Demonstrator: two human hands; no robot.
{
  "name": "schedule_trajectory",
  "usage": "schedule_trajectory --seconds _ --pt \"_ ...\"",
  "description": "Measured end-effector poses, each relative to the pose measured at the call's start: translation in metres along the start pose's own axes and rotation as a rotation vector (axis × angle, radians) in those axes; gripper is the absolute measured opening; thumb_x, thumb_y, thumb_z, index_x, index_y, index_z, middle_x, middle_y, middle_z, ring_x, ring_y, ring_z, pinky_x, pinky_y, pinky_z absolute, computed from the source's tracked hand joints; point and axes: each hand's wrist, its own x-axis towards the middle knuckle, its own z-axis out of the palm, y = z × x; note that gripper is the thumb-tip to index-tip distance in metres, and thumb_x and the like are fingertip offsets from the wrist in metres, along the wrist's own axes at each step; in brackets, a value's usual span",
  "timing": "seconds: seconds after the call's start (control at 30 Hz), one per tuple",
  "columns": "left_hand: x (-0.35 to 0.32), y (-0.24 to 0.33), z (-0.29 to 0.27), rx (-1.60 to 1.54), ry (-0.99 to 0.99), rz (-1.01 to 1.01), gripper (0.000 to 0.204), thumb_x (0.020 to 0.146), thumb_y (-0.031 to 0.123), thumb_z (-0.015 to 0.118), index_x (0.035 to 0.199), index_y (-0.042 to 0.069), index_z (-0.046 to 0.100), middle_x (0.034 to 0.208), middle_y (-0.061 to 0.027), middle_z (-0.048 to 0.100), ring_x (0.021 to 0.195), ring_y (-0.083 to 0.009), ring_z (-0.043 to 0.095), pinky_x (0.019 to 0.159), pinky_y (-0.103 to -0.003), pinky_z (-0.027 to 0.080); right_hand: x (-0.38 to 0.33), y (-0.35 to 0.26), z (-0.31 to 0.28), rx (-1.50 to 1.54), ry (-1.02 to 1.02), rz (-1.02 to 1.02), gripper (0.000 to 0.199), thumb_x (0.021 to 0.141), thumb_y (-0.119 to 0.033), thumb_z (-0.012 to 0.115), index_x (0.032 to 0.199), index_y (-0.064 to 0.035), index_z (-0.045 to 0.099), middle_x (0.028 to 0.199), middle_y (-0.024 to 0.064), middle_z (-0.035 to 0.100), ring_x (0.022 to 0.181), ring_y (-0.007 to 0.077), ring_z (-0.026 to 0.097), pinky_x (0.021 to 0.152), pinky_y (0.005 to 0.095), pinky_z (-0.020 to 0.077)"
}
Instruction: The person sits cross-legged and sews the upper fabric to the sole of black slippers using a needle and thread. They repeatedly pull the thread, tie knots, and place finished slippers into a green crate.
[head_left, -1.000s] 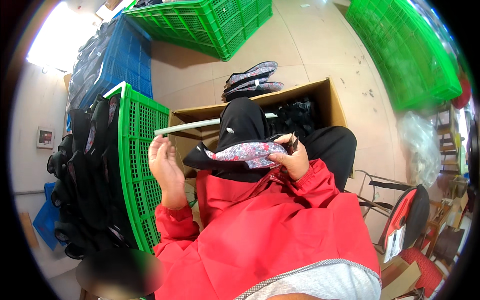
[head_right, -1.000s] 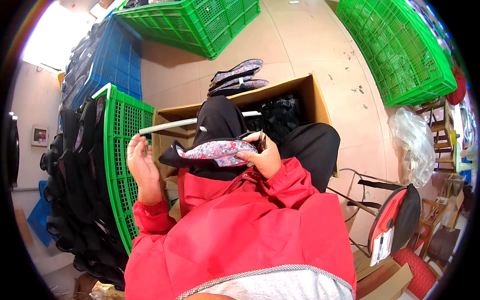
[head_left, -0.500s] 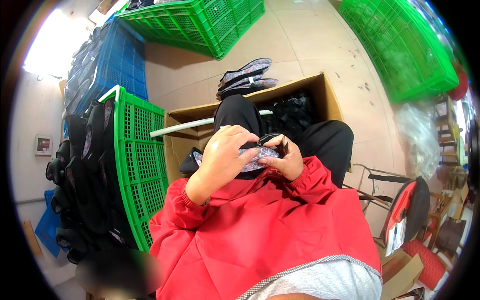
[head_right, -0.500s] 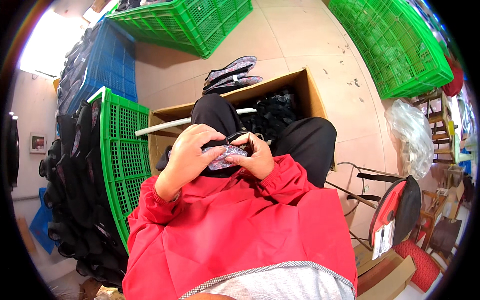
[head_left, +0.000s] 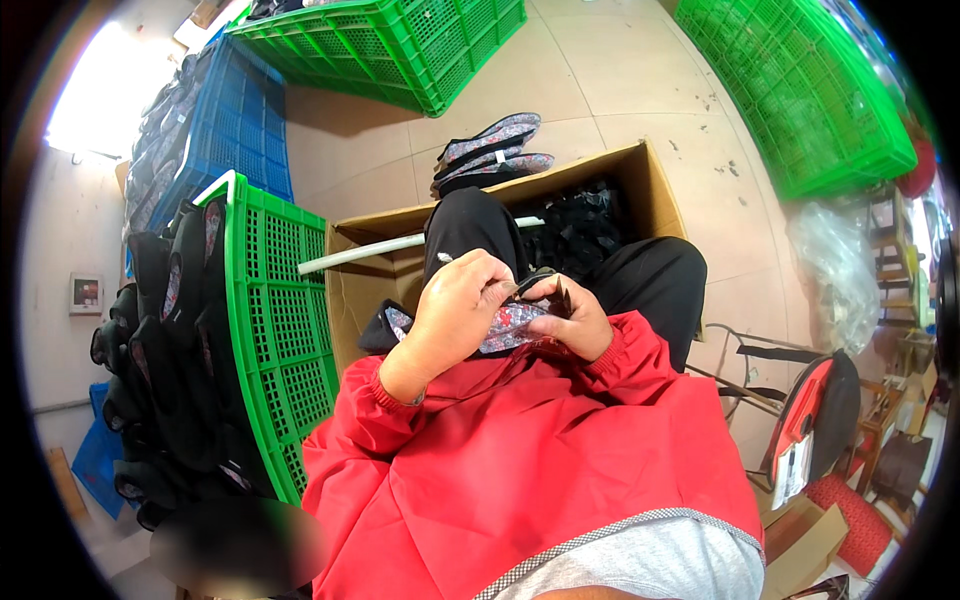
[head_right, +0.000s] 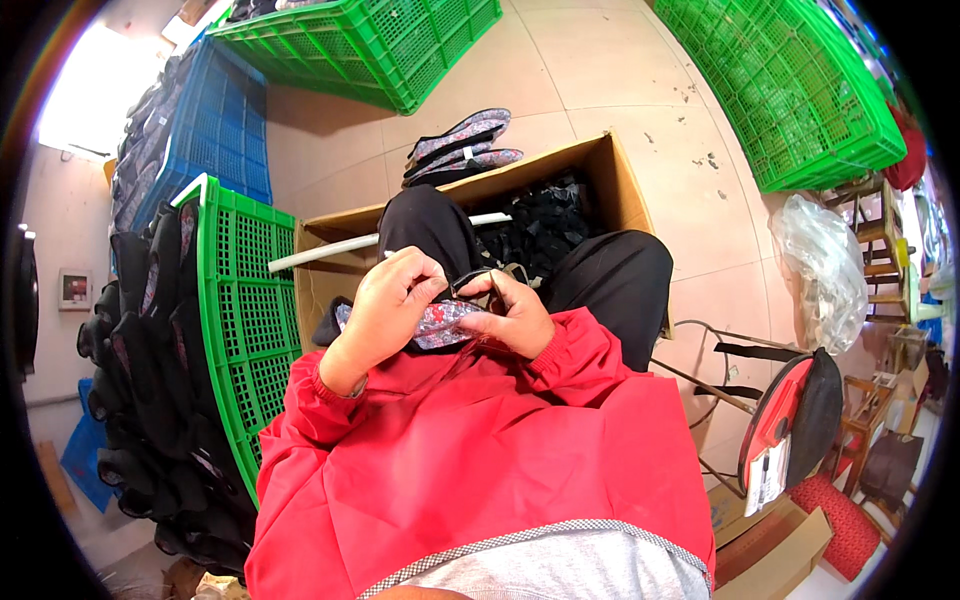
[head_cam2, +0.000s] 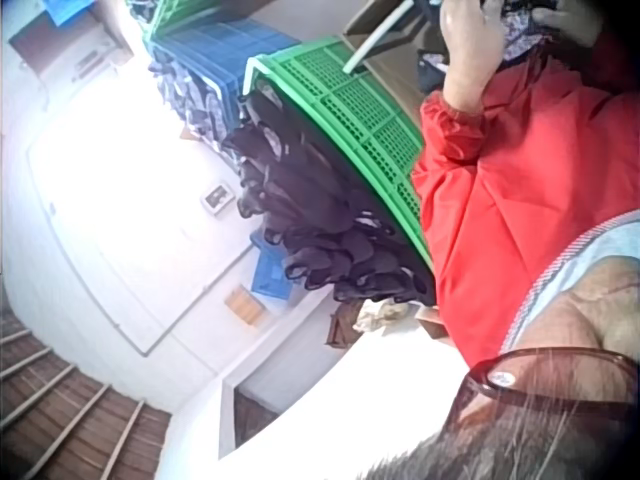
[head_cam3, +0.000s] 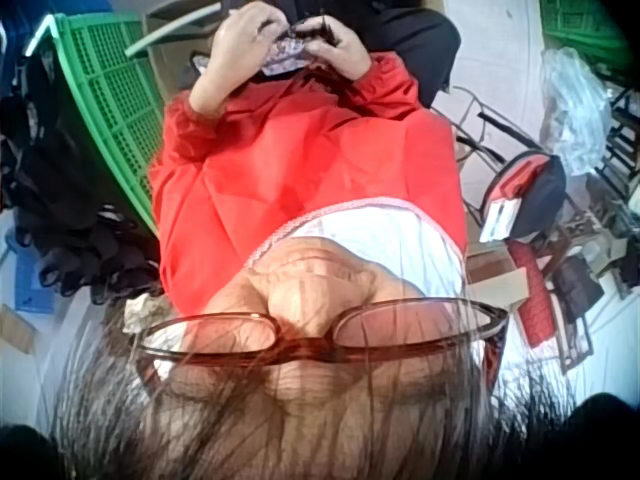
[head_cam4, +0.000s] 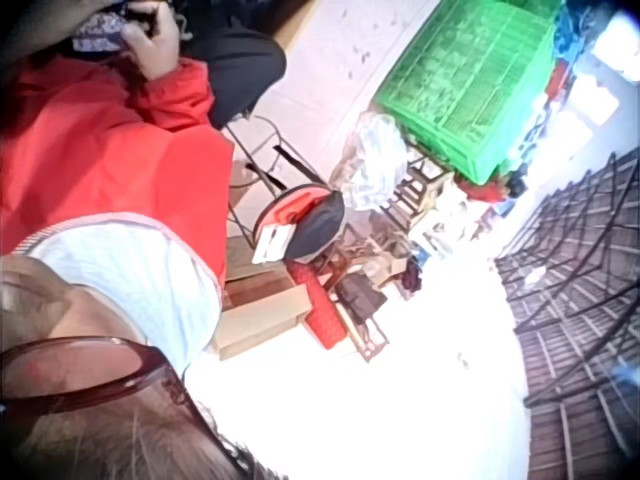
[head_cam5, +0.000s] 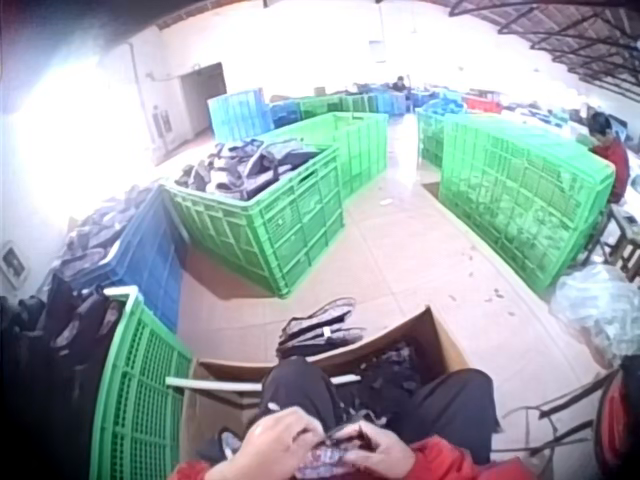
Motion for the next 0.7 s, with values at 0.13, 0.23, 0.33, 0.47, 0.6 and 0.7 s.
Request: schedule_trajectory --seconds 0.13,0.23,0.33,0.47,0.6,0.7 --pt "0.0 -0.003 0.003 -0.06 -0.017 -0.019 0.007 0.088 0.007 0.064 0.085 0.001 0.06 0.079 -0.011 0.059 0.076 -0.0297 0.059 0.07 -0.036 0.047 0.004 -0.003 -0.019 -0.292 -0.056 -0.08 0.049 0.101 -0.044 0.05 0.122 0.0006 0.054 0.112 0.0065 0.055 0.096 0.0106 0.053 0.087 0.0275 0.044" --pt "0.0 -0.006 0.004 -0.093 -0.039 -0.048 0.007 0.088 0.006 0.063 0.086 0.001 0.06 0.08 -0.0113 0.06 0.076 -0.0279 0.06 0.07 -0.035 0.048 0.005 -0.013 -0.019 -0.308 -0.09 0.073 0.053 0.103 -0.048 0.042 0.121 -0.0006 0.055 0.108 0.0065 0.054 0.094 0.0124 0.055 0.085 0.0284 0.0451" --pt "0.002 -0.007 0.004 -0.121 -0.072 -0.062 0.007 0.089 0.006 0.063 0.086 0.0 0.06 0.081 -0.0115 0.061 0.076 -0.0265 0.061 0.07 -0.034 0.048 0.009 -0.019 -0.027 -0.33 -0.181 0.105 0.046 0.102 -0.043 0.049 0.121 -0.0007 0.056 0.105 0.007 0.057 0.096 0.0133 0.057 0.084 0.0289 0.0465" --pt "0.004 -0.011 0.008 -0.131 -0.107 -0.081 0.007 0.089 0.006 0.063 0.087 0.0 0.061 0.081 -0.0118 0.061 0.076 -0.0261 0.061 0.07 -0.034 0.049 0.013 -0.021 -0.029 -0.303 -0.256 -0.022 0.033 0.096 -0.029 0.063 0.115 -0.0018 0.062 0.106 0.0083 0.063 0.099 0.0161 0.059 0.087 0.0304 0.0468" --pt "0.003 -0.012 0.011 -0.131 -0.129 -0.105 0.007 0.089 0.006 0.062 0.087 -0.001 0.061 0.08 -0.0119 0.061 0.075 -0.0254 0.061 0.069 -0.034 0.049 0.018 -0.027 -0.03 -0.482 -0.283 -0.061 0.027 0.093 -0.023 0.067 0.111 -0.0034 0.066 0.101 0.0088 0.065 0.098 0.0184 0.06 0.088 0.0316 0.0469" --pt "0.004 -0.012 0.013 -0.119 -0.138 -0.11 0.008 0.089 0.007 0.062 0.087 -0.001 0.061 0.08 -0.0122 0.061 0.075 -0.0252 0.061 0.069 -0.034 0.049 0.02 -0.026 -0.031 -0.46 -0.274 -0.017 0.025 0.09 -0.02 0.069 0.108 -0.0031 0.068 0.099 0.009 0.066 0.096 0.0195 0.061 0.087 0.0319 0.0474"
